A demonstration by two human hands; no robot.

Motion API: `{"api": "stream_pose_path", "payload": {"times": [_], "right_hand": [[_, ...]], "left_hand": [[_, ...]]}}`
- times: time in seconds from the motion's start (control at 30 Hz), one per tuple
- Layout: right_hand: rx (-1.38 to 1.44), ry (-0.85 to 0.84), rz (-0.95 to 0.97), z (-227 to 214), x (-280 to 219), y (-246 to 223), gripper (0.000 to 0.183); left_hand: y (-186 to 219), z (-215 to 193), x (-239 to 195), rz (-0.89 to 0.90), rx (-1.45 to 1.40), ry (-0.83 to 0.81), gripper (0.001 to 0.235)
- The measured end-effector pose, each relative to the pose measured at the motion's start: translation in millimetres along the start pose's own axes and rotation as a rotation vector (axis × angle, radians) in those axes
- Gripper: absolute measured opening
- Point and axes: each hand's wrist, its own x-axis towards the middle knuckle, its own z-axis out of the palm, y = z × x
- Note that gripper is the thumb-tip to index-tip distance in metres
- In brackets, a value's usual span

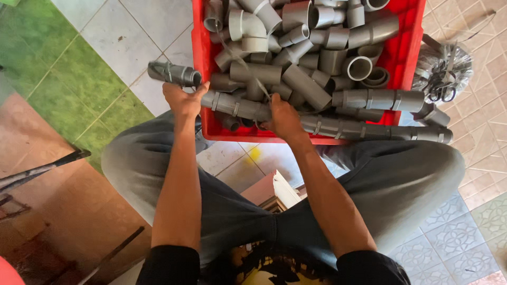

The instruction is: The person sits cross-legged on the floor with a red crate of gray PVC fittings on their lap. They pick up fittings, connect them to a long pipe assembly, and use a metal strip to wrap and secure the joints.

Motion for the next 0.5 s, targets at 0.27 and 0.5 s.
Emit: {"api": "stream_pose_path", "payload": {"times": [0.27, 0.5], "right_hand": [[0.071, -0.016, 0.058, -17, -1, 1, 0.052], [-0.010, -0.076, 0.083, -7, 0, 3, 0.057]], "left_hand": [[-61, 17, 27, 0.080, -0.184, 0.163, 0.064], [25, -6, 10, 0.210, -0.084, 0.029, 0.077]]}}
